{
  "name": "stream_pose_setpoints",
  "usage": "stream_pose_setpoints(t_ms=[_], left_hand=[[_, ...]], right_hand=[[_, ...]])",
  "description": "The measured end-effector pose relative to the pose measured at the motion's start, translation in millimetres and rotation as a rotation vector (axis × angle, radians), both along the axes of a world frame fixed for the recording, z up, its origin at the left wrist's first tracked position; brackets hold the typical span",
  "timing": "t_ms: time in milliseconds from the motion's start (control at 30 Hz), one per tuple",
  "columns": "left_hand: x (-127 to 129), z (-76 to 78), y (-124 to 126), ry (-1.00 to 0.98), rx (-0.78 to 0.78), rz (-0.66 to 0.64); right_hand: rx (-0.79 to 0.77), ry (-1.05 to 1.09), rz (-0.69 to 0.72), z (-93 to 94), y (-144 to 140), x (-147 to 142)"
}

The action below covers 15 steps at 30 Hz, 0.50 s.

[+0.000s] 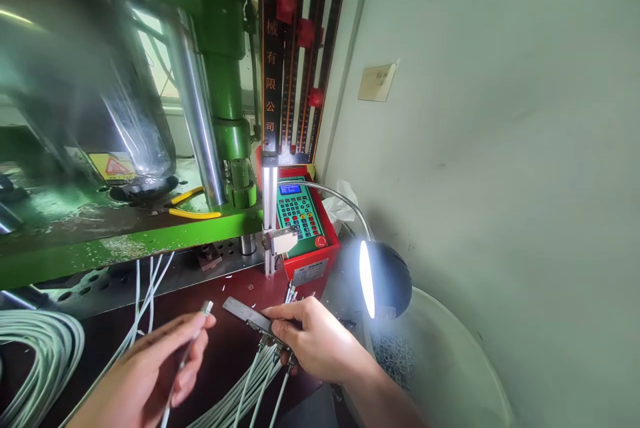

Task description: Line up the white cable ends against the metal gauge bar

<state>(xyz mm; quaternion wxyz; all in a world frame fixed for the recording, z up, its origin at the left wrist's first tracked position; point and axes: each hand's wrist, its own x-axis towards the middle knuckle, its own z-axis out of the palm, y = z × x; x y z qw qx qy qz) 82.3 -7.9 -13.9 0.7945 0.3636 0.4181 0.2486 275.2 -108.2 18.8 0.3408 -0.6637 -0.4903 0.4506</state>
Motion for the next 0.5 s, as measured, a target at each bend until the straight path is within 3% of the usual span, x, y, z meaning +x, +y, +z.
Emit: stream_pose_setpoints(t_ms=[100,167,500], left_hand=[[8.0,-11.4,-12.2,-0.020,-0.095,-0.184],[13.4,-18.8,-19.3,-0.016,-0.083,-0.237],[17.8,-33.6,-21.3,0.057,0.041,-0.197]], right_hand=[[0.045,-0.008,0.006,1.4,3.4,-2.3],[0.052,-0.035,0.012,2.2,5.1,-3.9],[0.103,-0.172,0.056,2.0,2.8,-10.4]])
